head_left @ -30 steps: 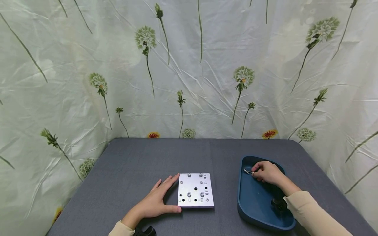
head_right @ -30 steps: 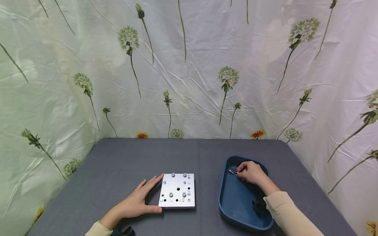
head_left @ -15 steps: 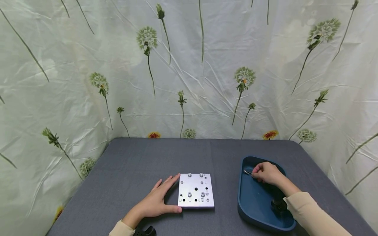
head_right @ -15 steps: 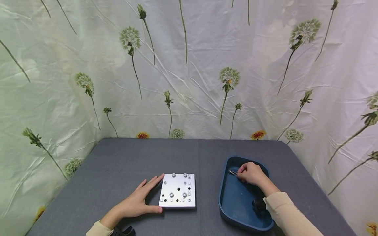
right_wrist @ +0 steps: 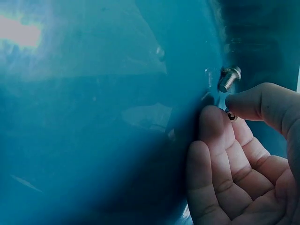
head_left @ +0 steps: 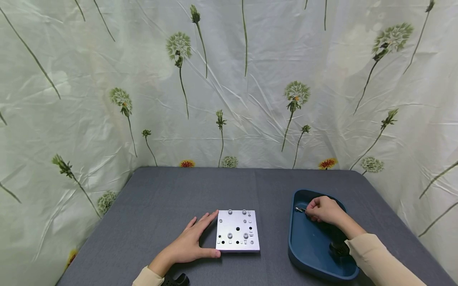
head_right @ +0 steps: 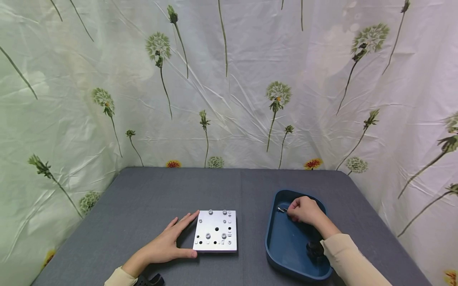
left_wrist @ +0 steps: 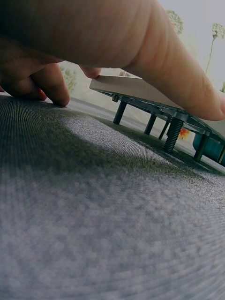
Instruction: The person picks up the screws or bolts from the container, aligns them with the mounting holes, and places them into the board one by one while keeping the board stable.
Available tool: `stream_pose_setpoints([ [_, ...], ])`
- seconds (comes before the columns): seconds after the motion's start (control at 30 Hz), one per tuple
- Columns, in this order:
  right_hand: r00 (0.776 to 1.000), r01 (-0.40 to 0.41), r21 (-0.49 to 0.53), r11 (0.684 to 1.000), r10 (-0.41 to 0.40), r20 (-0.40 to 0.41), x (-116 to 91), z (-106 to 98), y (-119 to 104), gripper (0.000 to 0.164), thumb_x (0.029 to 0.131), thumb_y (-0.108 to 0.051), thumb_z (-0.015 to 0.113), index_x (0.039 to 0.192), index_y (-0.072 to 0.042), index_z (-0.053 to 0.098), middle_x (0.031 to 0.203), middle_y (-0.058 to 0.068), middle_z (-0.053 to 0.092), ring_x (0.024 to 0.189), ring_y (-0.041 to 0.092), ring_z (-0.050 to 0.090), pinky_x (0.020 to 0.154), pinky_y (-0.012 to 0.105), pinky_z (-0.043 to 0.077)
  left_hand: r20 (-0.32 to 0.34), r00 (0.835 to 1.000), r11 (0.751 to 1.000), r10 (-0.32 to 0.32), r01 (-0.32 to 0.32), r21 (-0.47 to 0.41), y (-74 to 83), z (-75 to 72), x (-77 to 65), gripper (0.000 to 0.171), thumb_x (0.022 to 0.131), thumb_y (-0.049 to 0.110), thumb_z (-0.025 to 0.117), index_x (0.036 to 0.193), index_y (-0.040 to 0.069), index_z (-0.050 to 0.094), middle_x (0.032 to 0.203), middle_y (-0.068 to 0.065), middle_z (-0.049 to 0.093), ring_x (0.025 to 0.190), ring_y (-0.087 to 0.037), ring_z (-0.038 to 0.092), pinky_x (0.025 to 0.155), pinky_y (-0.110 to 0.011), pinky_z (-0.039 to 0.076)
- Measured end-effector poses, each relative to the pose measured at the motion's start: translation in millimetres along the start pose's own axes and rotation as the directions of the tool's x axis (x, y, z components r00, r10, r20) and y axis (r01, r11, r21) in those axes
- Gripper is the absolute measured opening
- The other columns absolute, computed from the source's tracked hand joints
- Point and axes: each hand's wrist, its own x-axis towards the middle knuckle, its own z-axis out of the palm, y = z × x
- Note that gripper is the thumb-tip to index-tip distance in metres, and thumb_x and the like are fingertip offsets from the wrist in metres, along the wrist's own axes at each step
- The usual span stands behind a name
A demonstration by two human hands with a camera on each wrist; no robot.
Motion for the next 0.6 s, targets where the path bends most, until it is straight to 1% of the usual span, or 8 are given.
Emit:
stream_pose_setpoints([
  [0.3, 1.0, 0.011, 0.089, 0.996, -0.011, 0.002, -4, 0, -4, 0.01, 0.095, -0.011, 0.072, 0.089, -0.002, 0.071, 0.075, 0.003, 0.076, 0.068, 0.012, 0.07, 0.061, 0.027, 0.059, -0.001, 1.0, 1.0, -0.014, 0.014, -0.009, 0.3, 0.1, 0.1, 0.113, 0.081, 0.058, 0.09, 0.172, 0.028, 0.03, 0.176, -0.007, 0.036, 0.163, -0.045, 0.029, 0.129, -0.077, 0.007],
  [0.6, 1.0, 0.019, 0.106, 0.994, -0.018, -0.005, -7, 1, -10, 0.009, 0.095, -0.011, 0.072, 0.091, -0.003, 0.07, 0.073, 0.001, 0.074, 0.068, 0.013, 0.069, 0.061, 0.027, 0.059, 0.004, 1.0, 1.0, -0.009, 0.009, -0.009, 0.4, 0.1, 0.6, 0.113, 0.082, 0.056, 0.09, 0.172, 0.027, 0.029, 0.176, -0.008, 0.035, 0.164, -0.046, 0.028, 0.128, -0.079, 0.006],
])
